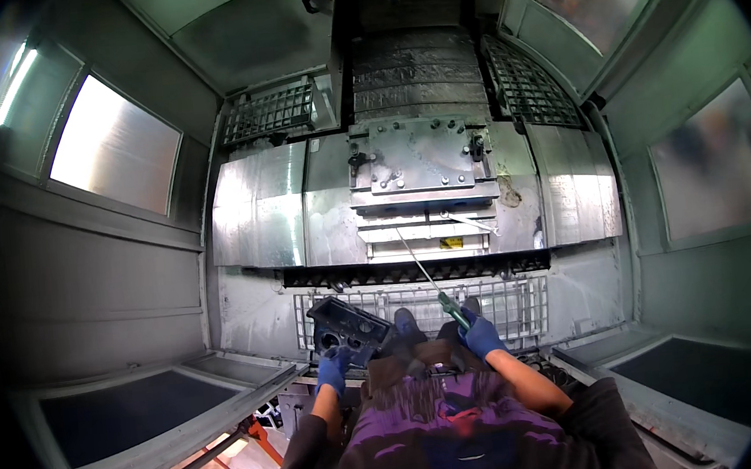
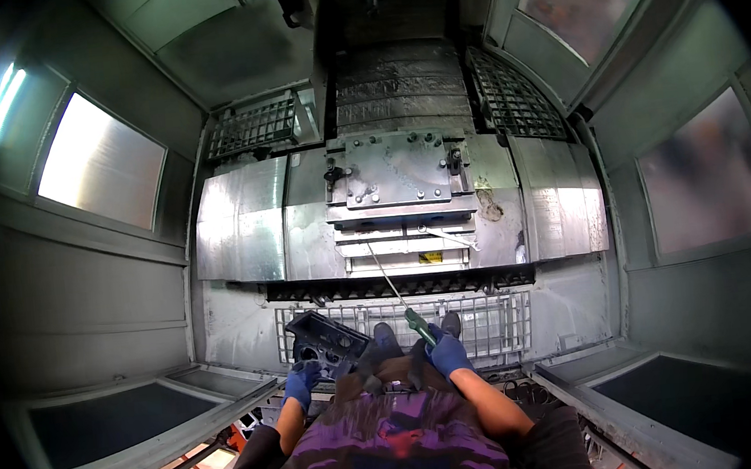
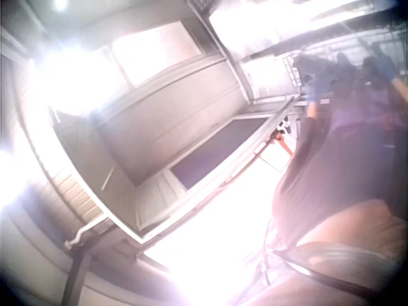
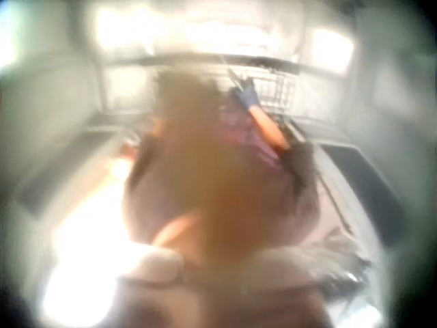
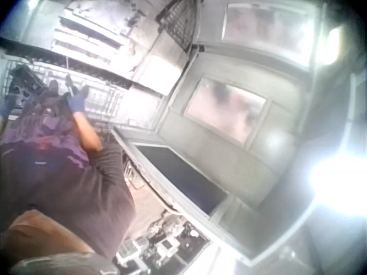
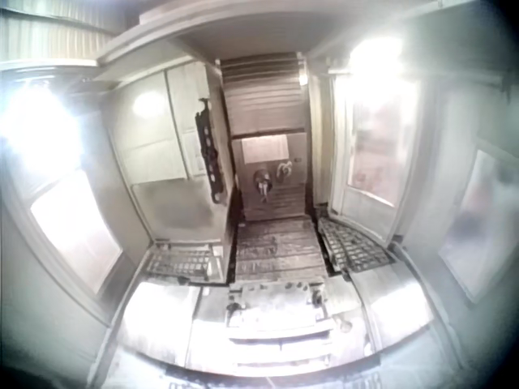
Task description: The person opens the machine doors, picks up a metal housing from a stack, and places it onto a fixture inside the machine. The person uses a wrench to tighten bolts on the part and then cleans the machine's workspace with a handheld air nozzle.
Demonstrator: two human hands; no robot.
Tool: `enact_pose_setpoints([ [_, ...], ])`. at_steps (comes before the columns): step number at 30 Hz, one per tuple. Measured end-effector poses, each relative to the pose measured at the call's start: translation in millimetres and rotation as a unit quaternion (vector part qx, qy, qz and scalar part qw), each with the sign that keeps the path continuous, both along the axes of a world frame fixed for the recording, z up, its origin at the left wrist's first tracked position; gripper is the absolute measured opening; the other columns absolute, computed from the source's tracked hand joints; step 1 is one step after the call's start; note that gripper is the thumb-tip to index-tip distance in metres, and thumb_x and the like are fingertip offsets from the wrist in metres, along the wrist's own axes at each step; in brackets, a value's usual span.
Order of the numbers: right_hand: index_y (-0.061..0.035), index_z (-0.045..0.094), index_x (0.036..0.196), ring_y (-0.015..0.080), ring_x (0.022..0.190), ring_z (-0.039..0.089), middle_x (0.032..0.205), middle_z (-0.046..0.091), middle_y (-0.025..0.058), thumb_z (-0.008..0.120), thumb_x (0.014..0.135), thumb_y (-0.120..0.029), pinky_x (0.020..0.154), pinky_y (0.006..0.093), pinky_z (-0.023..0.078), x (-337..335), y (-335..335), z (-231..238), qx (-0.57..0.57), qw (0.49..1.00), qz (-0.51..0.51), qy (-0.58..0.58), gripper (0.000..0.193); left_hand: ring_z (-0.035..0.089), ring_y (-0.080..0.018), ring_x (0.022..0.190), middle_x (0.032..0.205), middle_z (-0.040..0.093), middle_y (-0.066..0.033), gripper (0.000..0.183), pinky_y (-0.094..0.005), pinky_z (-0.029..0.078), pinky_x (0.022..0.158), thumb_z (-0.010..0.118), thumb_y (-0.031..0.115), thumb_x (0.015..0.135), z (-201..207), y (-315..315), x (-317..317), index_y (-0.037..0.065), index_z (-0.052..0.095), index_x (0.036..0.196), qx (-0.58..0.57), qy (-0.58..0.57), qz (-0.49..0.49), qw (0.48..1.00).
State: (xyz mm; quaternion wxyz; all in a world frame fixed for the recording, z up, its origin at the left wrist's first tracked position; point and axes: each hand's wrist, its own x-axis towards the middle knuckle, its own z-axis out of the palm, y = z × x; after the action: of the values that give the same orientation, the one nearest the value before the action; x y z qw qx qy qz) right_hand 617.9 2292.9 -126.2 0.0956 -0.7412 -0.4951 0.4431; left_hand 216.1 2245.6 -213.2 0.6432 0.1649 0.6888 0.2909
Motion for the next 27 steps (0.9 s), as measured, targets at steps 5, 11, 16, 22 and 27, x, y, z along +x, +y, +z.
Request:
enact_pose_setpoints([
  [5, -0.0179, 0.053, 0.126, 0.0402, 0.097, 0.059, 0.109, 0.061, 0.0202, 0.058, 0.080, -0.029, 0.085, 0.0452, 0.048, -20, -30, -28, 0.047, 0.998, -0.024, -0.025, 0.048, 0.062, -0.0200, 0.075, 0.085, 0.064, -0.0063, 0.018, -0.0346, 0.047, 0.061, 0.055, 0.026, 0.085, -58, -20, -90, 0.011, 0.061, 0.091, -0.096, 0.004, -0.027, 0.995],
  [11, -0.0182, 0.054, 0.126, 0.0404, 0.095, 0.059, 0.108, 0.061, 0.0205, 0.057, 0.080, -0.029, 0.083, 0.0451, 0.048, -49, -21, -11, 0.025, 0.997, -0.061, -0.033, 0.047, 0.062, -0.0195, 0.073, 0.085, 0.065, -0.0062, 0.019, -0.0343, 0.047, 0.057, 0.049, 0.026, 0.092, -76, -11, -109, 0.011, 0.060, 0.096, -0.103, 0.016, -0.054, 0.993],
  [16, -0.0181, 0.054, 0.126, 0.0399, 0.093, 0.060, 0.103, 0.062, 0.0212, 0.057, 0.081, -0.028, 0.080, 0.0456, 0.048, -57, -2, 1, 0.027, 0.995, -0.093, -0.037, 0.046, 0.062, -0.0185, 0.069, 0.085, 0.066, -0.0061, 0.022, -0.0297, 0.049, 0.059, 0.050, 0.027, 0.093, -3, 38, -50, 0.008, 0.061, 0.095, 0.015, -0.040, 0.018, 0.999],
  [22, -0.0176, 0.055, 0.124, 0.0389, 0.095, 0.059, 0.103, 0.062, 0.0212, 0.057, 0.081, -0.026, 0.081, 0.0450, 0.048, -59, -8, 4, 0.043, 0.994, -0.091, -0.042, 0.044, 0.063, -0.0177, 0.068, 0.080, 0.066, -0.0064, 0.021, -0.0319, 0.050, 0.059, 0.052, 0.026, 0.090, 10, 46, -41, 0.008, 0.064, 0.088, 0.059, -0.061, -0.023, 0.996],
  [27, -0.0166, 0.057, 0.123, 0.0376, 0.096, 0.059, 0.105, 0.062, 0.0205, 0.057, 0.080, -0.026, 0.083, 0.0435, 0.048, -46, -39, 3, 0.027, 0.989, -0.129, -0.067, 0.043, 0.062, -0.0195, 0.064, 0.072, 0.065, -0.0074, 0.024, -0.0335, 0.048, 0.056, 0.051, 0.026, 0.090, 31, 56, -28, 0.009, 0.065, 0.081, 0.124, 0.238, -0.423, 0.865],
])
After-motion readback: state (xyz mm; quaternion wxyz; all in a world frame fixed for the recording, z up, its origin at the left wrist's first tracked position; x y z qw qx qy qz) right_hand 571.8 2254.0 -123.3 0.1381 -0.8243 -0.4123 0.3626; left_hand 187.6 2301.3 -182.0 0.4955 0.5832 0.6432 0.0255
